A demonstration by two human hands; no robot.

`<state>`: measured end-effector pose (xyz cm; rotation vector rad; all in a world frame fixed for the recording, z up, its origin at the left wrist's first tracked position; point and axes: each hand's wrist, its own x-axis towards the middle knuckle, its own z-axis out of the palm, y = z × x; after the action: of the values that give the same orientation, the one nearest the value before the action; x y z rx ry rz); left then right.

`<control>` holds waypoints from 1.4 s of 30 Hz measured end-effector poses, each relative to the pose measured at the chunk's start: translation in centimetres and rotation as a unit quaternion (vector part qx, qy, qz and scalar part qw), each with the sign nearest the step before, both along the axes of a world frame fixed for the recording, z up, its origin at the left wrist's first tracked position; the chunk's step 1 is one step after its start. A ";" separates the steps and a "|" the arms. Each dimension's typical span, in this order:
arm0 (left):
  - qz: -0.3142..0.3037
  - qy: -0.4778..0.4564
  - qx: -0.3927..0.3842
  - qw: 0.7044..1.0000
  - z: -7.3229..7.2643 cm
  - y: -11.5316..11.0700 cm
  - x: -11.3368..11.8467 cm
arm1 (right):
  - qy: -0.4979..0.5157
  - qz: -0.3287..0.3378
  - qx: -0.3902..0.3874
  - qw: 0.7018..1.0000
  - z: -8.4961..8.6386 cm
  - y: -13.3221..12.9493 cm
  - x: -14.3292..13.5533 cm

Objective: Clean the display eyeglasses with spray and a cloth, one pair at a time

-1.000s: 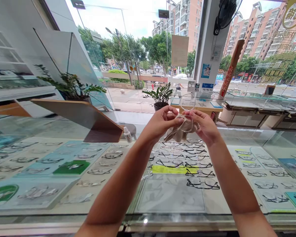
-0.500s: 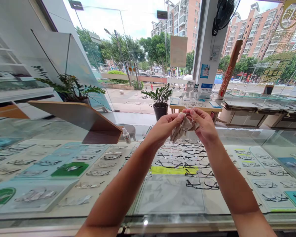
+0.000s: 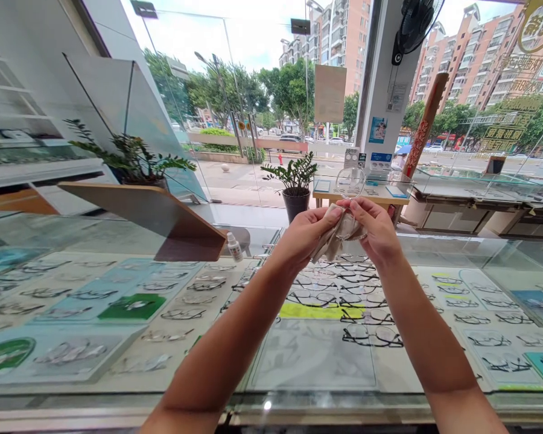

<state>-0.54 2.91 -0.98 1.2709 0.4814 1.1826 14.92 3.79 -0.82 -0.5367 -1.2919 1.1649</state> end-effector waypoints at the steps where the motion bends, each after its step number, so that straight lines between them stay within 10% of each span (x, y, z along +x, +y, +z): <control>1: -0.003 -0.008 -0.010 1.000 0.0 0.0 0.1 | -0.004 0.000 0.004 1.000 0.0 0.0 0.0; 21: -0.065 0.023 0.020 0.997 -0.2 0.0 -0.1 | 0.000 0.010 0.034 0.999 0.0 -0.5 -0.4; 42: 0.009 0.087 0.058 0.994 0.5 -0.6 -0.9 | 0.035 0.034 0.017 0.999 0.3 -0.9 -0.3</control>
<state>-1.48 2.31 -0.47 1.4801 0.5600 1.1325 14.59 2.91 -0.47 -0.4257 -1.2765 1.2060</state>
